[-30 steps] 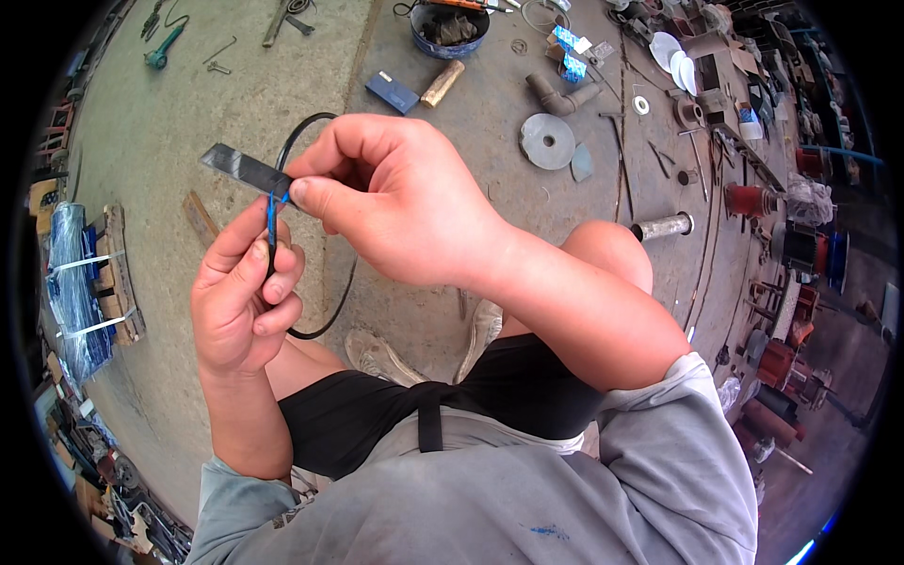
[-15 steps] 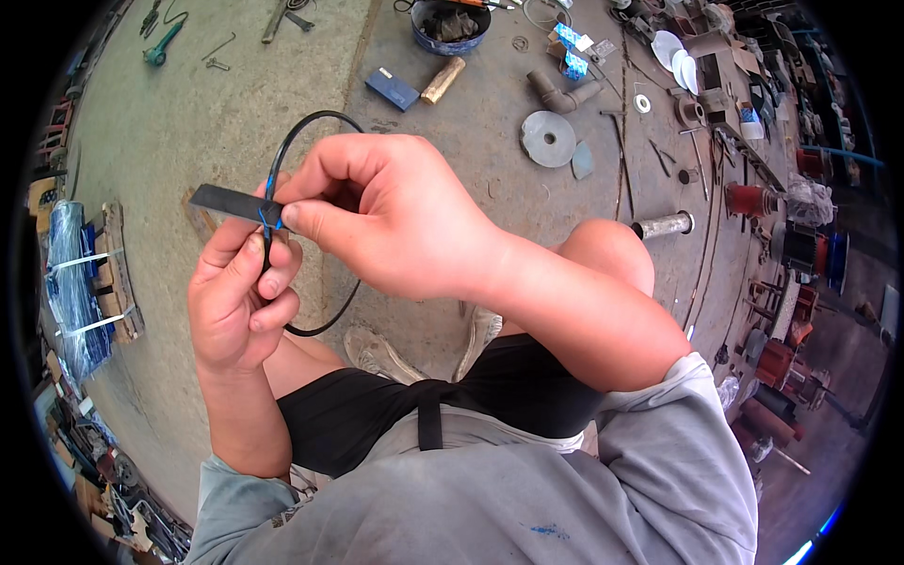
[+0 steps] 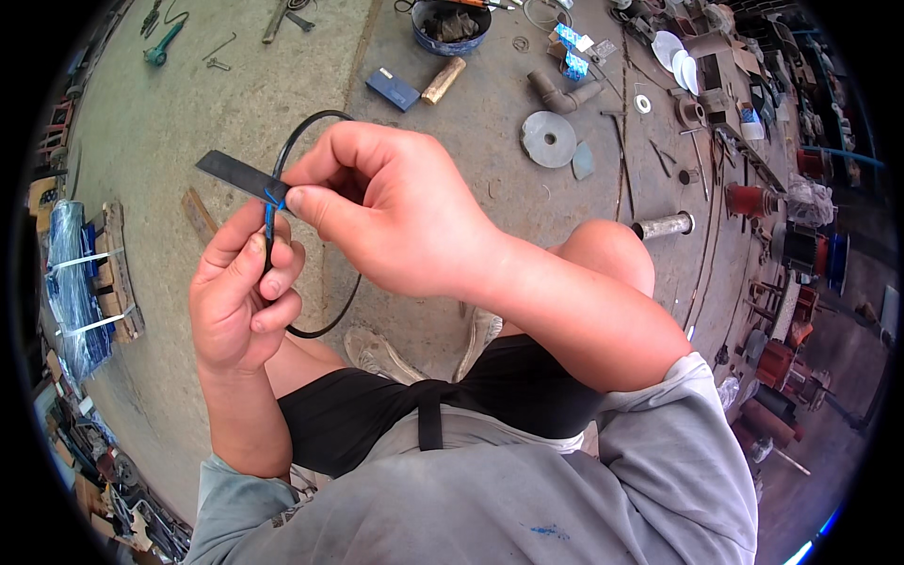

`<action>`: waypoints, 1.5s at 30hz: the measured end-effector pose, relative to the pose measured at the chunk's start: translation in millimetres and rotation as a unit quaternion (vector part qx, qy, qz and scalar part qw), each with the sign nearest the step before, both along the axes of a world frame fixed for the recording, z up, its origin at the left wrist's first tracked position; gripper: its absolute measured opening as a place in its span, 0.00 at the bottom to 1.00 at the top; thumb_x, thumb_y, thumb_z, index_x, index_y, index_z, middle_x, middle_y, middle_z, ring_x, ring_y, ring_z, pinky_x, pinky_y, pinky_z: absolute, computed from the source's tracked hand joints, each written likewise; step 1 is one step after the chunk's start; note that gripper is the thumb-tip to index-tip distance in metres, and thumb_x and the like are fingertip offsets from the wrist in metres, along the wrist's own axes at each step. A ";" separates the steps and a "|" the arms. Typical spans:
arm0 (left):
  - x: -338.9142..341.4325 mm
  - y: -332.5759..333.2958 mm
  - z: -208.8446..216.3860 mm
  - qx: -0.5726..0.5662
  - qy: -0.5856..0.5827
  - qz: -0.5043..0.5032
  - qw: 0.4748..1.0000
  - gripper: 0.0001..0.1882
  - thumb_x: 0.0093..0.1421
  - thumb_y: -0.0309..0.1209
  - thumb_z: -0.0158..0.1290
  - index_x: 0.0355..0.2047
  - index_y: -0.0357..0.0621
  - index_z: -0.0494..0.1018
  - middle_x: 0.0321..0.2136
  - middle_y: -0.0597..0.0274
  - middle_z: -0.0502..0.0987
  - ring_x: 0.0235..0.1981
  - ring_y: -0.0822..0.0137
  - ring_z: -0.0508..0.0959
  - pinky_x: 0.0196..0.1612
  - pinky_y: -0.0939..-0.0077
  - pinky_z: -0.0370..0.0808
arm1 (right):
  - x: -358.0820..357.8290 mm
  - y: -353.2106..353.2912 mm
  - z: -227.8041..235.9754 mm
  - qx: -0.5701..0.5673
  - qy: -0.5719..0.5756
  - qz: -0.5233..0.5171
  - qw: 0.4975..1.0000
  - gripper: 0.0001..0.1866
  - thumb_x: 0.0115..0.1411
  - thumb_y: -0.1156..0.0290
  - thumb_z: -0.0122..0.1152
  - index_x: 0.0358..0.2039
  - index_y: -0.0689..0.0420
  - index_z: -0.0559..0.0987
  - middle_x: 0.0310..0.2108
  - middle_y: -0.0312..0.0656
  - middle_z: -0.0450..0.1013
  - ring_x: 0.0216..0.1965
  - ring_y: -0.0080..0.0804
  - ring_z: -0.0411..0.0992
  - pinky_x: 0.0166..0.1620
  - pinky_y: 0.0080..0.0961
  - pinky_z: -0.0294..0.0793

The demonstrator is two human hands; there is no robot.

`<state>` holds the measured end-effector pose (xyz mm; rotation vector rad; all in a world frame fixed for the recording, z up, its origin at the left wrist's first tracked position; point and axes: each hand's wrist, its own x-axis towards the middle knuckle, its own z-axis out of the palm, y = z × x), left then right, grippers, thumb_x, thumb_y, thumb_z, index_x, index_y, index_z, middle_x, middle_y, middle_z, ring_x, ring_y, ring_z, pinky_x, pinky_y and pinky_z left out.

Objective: The person holds a black wire and uses a metal file to scrape and smooth its surface. The person repeatedly files the wire while rotating it, then inspects the wire and continues filing.

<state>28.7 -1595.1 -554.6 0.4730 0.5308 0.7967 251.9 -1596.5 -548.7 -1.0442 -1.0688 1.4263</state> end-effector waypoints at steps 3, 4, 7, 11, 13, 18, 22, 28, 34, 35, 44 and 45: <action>0.0 -0.4 0.0 -0.004 0.001 0.003 1.000 0.22 0.76 0.25 0.43 0.68 0.44 0.67 0.46 0.56 0.79 0.32 0.77 0.68 0.20 0.91 0.64 | -1.5 -0.2 1.2 0.003 0.001 -0.007 1.000 0.05 0.66 0.76 0.64 0.38 0.64 0.80 0.26 0.30 0.75 0.27 0.10 0.67 0.28 0.16 0.68; 0.1 -0.6 0.3 -0.005 0.000 0.003 1.000 0.22 0.76 0.25 0.43 0.68 0.44 0.67 0.45 0.56 0.79 0.32 0.77 0.68 0.20 0.91 0.64 | -1.0 -0.1 1.6 0.003 -0.001 -0.008 1.000 0.05 0.66 0.76 0.64 0.38 0.64 0.80 0.26 0.30 0.75 0.27 0.10 0.68 0.28 0.16 0.68; 0.6 0.6 0.6 -0.007 0.006 -0.005 1.000 0.22 0.75 0.25 0.43 0.68 0.44 0.67 0.45 0.56 0.79 0.31 0.77 0.68 0.20 0.91 0.64 | -0.6 -0.3 1.2 0.000 -0.009 -0.013 1.000 0.05 0.66 0.76 0.64 0.38 0.64 0.80 0.27 0.30 0.75 0.28 0.10 0.68 0.29 0.16 0.69; 0.1 0.0 -0.6 -0.007 0.000 -0.003 1.000 0.21 0.76 0.25 0.43 0.67 0.43 0.67 0.45 0.56 0.79 0.31 0.77 0.68 0.20 0.92 0.63 | -0.8 -0.5 1.1 0.001 -0.005 -0.011 1.000 0.05 0.66 0.76 0.64 0.38 0.65 0.80 0.27 0.31 0.75 0.28 0.11 0.69 0.29 0.16 0.70; 0.2 -0.7 -0.3 -0.011 0.002 0.000 1.000 0.21 0.76 0.25 0.43 0.67 0.43 0.67 0.46 0.56 0.79 0.31 0.77 0.68 0.20 0.92 0.63 | -0.4 -0.4 1.4 0.001 -0.003 -0.006 1.000 0.05 0.66 0.76 0.64 0.38 0.65 0.80 0.28 0.31 0.76 0.29 0.11 0.69 0.30 0.16 0.70; 0.1 -0.3 -1.2 -0.009 -0.002 0.002 1.000 0.21 0.76 0.26 0.43 0.67 0.43 0.68 0.46 0.56 0.79 0.31 0.77 0.67 0.20 0.92 0.63 | -0.1 0.7 0.5 0.006 0.001 0.001 1.000 0.04 0.66 0.77 0.65 0.38 0.65 0.80 0.29 0.32 0.77 0.30 0.12 0.71 0.31 0.16 0.72; -0.7 0.1 -1.5 -0.010 -0.006 0.000 1.000 0.21 0.76 0.26 0.43 0.67 0.43 0.68 0.46 0.57 0.79 0.31 0.77 0.67 0.20 0.92 0.63 | 0.6 0.9 1.4 0.003 0.001 0.009 1.000 0.04 0.65 0.78 0.65 0.38 0.65 0.80 0.29 0.33 0.78 0.31 0.12 0.72 0.32 0.16 0.73; -2.2 -0.7 -2.8 -0.014 -0.015 0.003 1.000 0.21 0.76 0.26 0.43 0.66 0.42 0.68 0.46 0.56 0.79 0.31 0.77 0.67 0.19 0.92 0.63 | 1.2 1.1 2.7 0.001 0.006 0.019 1.000 0.04 0.66 0.77 0.65 0.38 0.65 0.81 0.30 0.34 0.79 0.32 0.12 0.73 0.33 0.16 0.74; -3.9 -1.9 -3.6 -0.012 -0.019 0.002 1.000 0.20 0.76 0.26 0.43 0.66 0.43 0.69 0.47 0.56 0.79 0.31 0.77 0.67 0.19 0.93 0.62 | 0.9 0.3 4.2 0.008 0.012 0.021 1.000 0.04 0.66 0.78 0.65 0.38 0.66 0.82 0.31 0.35 0.80 0.32 0.13 0.75 0.34 0.15 0.75; -4.2 -2.1 -3.3 -0.012 -0.021 0.002 1.000 0.20 0.76 0.26 0.43 0.66 0.44 0.69 0.47 0.56 0.79 0.31 0.77 0.67 0.19 0.93 0.62 | 1.3 0.0 4.7 0.007 0.007 0.024 1.000 0.04 0.66 0.78 0.65 0.38 0.66 0.82 0.31 0.35 0.80 0.33 0.13 0.75 0.34 0.16 0.75; -5.6 -3.6 -1.9 -0.009 -0.019 0.003 1.000 0.19 0.76 0.25 0.43 0.65 0.46 0.71 0.46 0.56 0.78 0.31 0.77 0.67 0.19 0.93 0.62 | 0.7 -0.1 7.7 0.002 0.007 0.027 1.000 0.06 0.65 0.78 0.66 0.39 0.67 0.84 0.32 0.39 0.82 0.34 0.15 0.77 0.36 0.17 0.77; -5.2 -3.7 -1.4 -0.009 -0.020 0.002 1.000 0.19 0.76 0.25 0.43 0.65 0.46 0.71 0.45 0.57 0.77 0.31 0.77 0.67 0.19 0.93 0.62 | 1.1 -0.1 8.6 -0.002 0.004 0.030 1.000 0.06 0.65 0.78 0.66 0.39 0.67 0.84 0.32 0.39 0.82 0.34 0.16 0.77 0.36 0.17 0.77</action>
